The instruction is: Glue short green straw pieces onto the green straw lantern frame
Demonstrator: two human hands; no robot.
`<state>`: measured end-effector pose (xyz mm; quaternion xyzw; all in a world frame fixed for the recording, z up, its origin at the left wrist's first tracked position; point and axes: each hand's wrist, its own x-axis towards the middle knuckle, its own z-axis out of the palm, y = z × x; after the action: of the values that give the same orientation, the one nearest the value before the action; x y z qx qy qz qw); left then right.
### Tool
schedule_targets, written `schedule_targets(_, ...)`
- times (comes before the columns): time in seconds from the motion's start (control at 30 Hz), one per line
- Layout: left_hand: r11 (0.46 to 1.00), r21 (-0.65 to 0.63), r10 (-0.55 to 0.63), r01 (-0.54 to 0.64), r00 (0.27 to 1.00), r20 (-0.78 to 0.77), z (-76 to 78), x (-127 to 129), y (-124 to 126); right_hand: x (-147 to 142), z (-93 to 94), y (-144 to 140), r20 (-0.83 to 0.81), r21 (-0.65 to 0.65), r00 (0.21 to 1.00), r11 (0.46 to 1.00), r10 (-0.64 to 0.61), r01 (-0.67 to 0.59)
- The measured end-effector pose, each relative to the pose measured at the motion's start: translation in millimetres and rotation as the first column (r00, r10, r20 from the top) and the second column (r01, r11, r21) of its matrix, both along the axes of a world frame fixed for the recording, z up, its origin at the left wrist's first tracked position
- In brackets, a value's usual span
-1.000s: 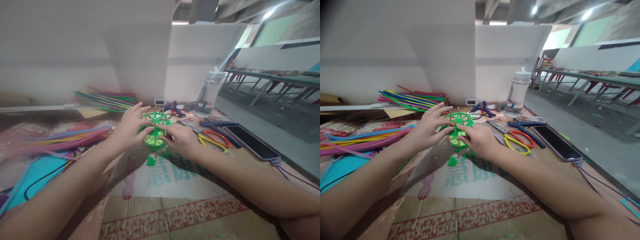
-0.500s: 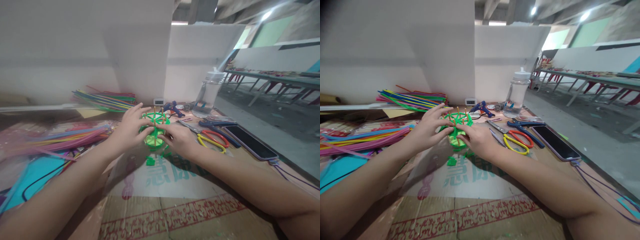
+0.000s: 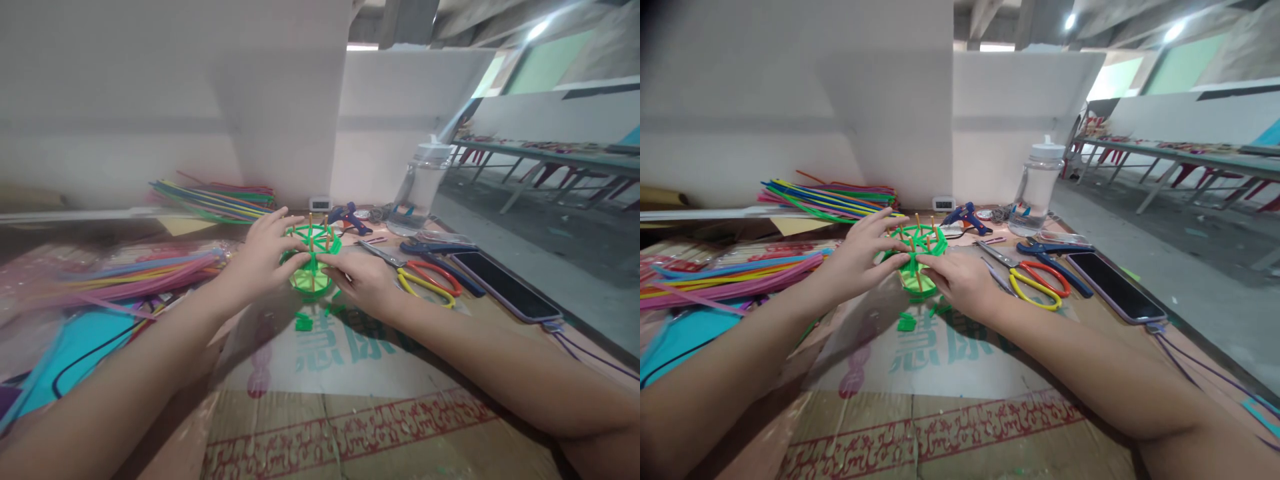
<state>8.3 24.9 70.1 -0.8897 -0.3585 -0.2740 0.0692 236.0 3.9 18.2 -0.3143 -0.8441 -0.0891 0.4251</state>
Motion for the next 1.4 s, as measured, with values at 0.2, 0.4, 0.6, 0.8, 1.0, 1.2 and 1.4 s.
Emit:
schedule_targets(0.2, 1.0, -0.009, -0.016, 0.016, 1.0, 0.017, 4.1, -2.2, -0.7, -1.2, 4.7, -5.5, -0.133, -0.111, 0.991, 0.993, 0.021, -0.036)
schedule_targets(0.4, 0.994, -0.069, 0.1, -0.086, 0.967, 0.234, 30.5, -21.2, -0.9, 9.0, -3.7, 2.0, -0.415, -0.405, 0.897, 0.914, -0.149, -0.036)
schedule_targets(0.6, 0.764, -0.638, 0.262, -0.09, 0.948, 0.18, 30.5, -42.5, 9.9, 10.2, -19.2, 10.2, -0.144, -0.602, 0.971, 0.796, -0.191, 0.067)
schedule_targets(0.8, 0.614, -0.754, 0.23, 0.236, 0.86, 0.456, 4.3, -36.6, 25.3, -1.1, -22.6, 1.0, -0.146, -0.61, 0.988, 0.791, -0.057, -0.044)
schedule_targets(1.0, 0.62, -0.738, 0.264, 0.266, 0.815, 0.515, -7.7, -29.4, 30.4, -3.6, -24.4, -0.3, -0.123, -0.615, 0.99, 0.788, -0.075, -0.016)
schedule_targets(1.2, 0.771, -0.628, 0.24, 0.104, 0.866, 0.438, 7.5, -33.5, 26.6, 0.5, -23.6, 6.7, -0.15, -0.598, 0.983, 0.801, -0.11, -0.002)
schedule_targets(1.4, 0.785, -0.601, 0.109, 0.151, 0.921, 0.374, 2.9, -29.0, 25.4, 0.4, -16.7, 2.9, -0.483, -0.631, 0.854, 0.753, -0.192, -0.187)
